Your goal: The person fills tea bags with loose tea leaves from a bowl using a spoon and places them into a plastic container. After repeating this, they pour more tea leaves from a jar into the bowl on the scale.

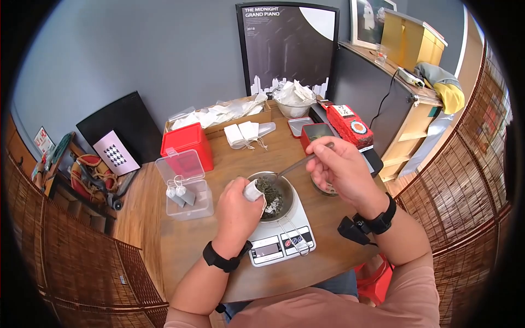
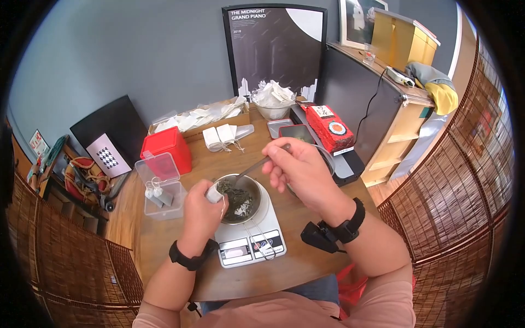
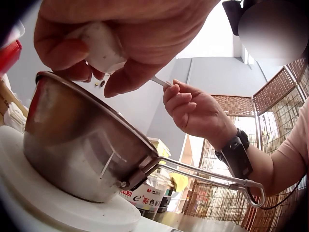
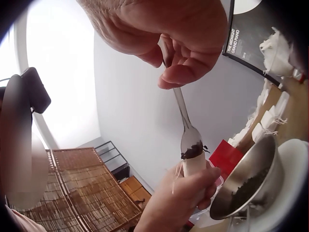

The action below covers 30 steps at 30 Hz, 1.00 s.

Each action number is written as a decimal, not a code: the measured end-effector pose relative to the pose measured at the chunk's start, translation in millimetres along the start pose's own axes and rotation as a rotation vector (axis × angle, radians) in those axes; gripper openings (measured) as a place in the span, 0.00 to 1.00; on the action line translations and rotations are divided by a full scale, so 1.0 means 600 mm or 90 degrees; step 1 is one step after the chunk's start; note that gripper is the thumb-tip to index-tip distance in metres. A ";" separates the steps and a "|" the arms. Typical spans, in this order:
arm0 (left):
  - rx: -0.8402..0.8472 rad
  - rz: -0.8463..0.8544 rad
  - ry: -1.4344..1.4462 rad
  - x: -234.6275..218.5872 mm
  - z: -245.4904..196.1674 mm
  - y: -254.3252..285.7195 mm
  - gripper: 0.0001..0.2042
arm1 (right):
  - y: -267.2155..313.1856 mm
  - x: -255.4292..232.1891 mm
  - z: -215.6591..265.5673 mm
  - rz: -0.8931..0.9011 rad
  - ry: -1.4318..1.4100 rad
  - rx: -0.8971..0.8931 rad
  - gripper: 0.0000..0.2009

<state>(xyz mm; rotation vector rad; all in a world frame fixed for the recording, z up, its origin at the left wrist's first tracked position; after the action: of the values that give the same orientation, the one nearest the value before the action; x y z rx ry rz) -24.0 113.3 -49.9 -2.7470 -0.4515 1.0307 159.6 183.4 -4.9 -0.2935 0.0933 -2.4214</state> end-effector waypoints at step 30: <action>-0.021 -0.039 0.069 -0.008 0.023 -0.013 0.07 | -0.046 0.117 0.107 0.112 0.366 -0.031 0.07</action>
<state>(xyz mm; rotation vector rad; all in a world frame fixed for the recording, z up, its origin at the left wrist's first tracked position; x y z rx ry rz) -38.5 119.5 -55.3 -2.7823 -0.5361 0.8617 105.3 159.8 74.4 0.3821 0.4155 -2.2590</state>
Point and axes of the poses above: each hand's wrist, its own y-axis away from the middle knuckle, its own x-axis out of the palm, z = x × y, the point moved 10 cm from there along -y, towards the middle knuckle, and after that the axes turned 10 degrees about z, right-handed, at the moved point
